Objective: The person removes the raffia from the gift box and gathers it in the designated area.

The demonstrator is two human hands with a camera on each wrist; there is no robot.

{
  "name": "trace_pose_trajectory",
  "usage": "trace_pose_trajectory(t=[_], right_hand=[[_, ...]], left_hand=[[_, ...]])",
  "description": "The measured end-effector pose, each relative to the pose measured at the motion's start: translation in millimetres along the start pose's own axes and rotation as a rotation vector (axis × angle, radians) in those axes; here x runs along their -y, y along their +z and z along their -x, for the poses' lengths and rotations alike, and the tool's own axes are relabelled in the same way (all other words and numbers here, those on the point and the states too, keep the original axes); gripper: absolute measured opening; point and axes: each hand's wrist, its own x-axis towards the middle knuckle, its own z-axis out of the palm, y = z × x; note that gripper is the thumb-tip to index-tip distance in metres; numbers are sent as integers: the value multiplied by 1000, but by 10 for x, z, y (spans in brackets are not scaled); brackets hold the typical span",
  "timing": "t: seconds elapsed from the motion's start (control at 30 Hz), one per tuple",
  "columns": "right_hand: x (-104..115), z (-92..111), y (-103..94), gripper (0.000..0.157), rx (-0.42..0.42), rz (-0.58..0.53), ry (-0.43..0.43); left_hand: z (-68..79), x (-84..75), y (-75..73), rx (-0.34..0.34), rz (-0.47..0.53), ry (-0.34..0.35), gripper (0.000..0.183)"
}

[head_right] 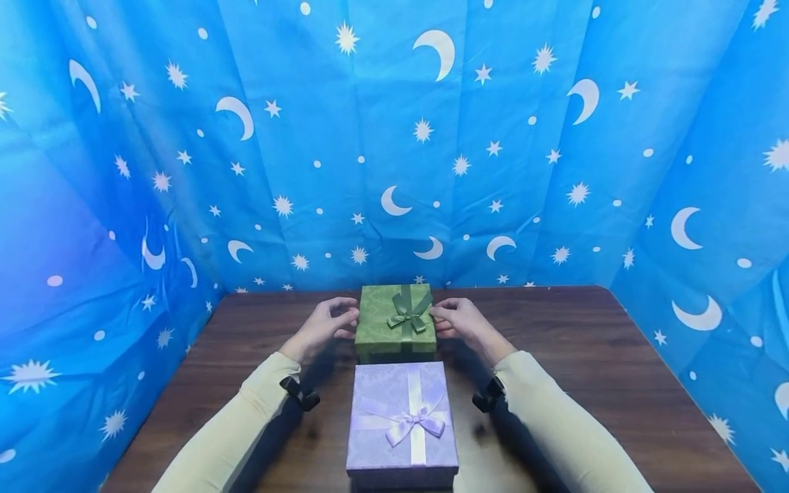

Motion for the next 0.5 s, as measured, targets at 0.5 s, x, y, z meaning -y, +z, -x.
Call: trace_pose_trajectory(t=[0.5], right_hand=[[-7, -27, 12, 41, 19, -63, 17]], left_hand=[[-52, 53, 9, -18, 55, -135, 44]])
